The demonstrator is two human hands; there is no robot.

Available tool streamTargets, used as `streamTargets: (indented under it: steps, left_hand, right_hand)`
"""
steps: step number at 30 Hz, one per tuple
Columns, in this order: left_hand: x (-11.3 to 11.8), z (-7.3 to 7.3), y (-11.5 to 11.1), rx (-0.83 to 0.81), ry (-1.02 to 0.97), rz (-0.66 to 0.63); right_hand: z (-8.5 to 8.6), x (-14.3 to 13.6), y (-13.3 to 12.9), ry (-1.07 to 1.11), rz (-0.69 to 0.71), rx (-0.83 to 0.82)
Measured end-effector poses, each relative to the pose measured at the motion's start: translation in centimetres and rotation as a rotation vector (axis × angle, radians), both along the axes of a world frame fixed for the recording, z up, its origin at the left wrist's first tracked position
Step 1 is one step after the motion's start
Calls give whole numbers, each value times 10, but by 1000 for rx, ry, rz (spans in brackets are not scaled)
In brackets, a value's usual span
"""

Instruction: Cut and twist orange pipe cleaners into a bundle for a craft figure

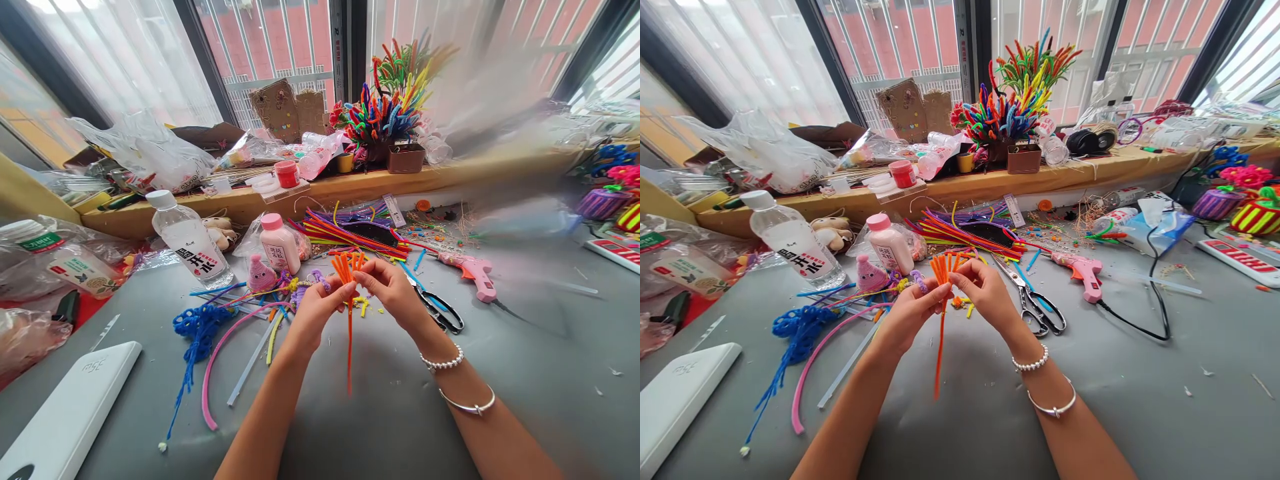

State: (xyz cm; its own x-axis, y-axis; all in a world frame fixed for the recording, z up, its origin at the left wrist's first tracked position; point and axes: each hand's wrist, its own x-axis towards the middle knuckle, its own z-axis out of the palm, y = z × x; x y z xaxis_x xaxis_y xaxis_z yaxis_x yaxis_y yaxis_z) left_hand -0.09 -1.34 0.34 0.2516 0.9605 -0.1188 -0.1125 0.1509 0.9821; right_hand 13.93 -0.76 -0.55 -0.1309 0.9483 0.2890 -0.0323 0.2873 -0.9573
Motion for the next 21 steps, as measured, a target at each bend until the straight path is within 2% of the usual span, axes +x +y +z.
streamTargets:
  steps: [5,13,21]
  left_hand:
    - [1,2,0,-21,-17,-3]
    - [4,-2,-1,-71,-233,121]
    - [4,-1,1,-36,-309,243]
  right_hand:
    - [0,0,0,58,35,-37]
    - [-2,-4,-1,182,-17,-80]
    - [-3,1,1,163,49,-147]
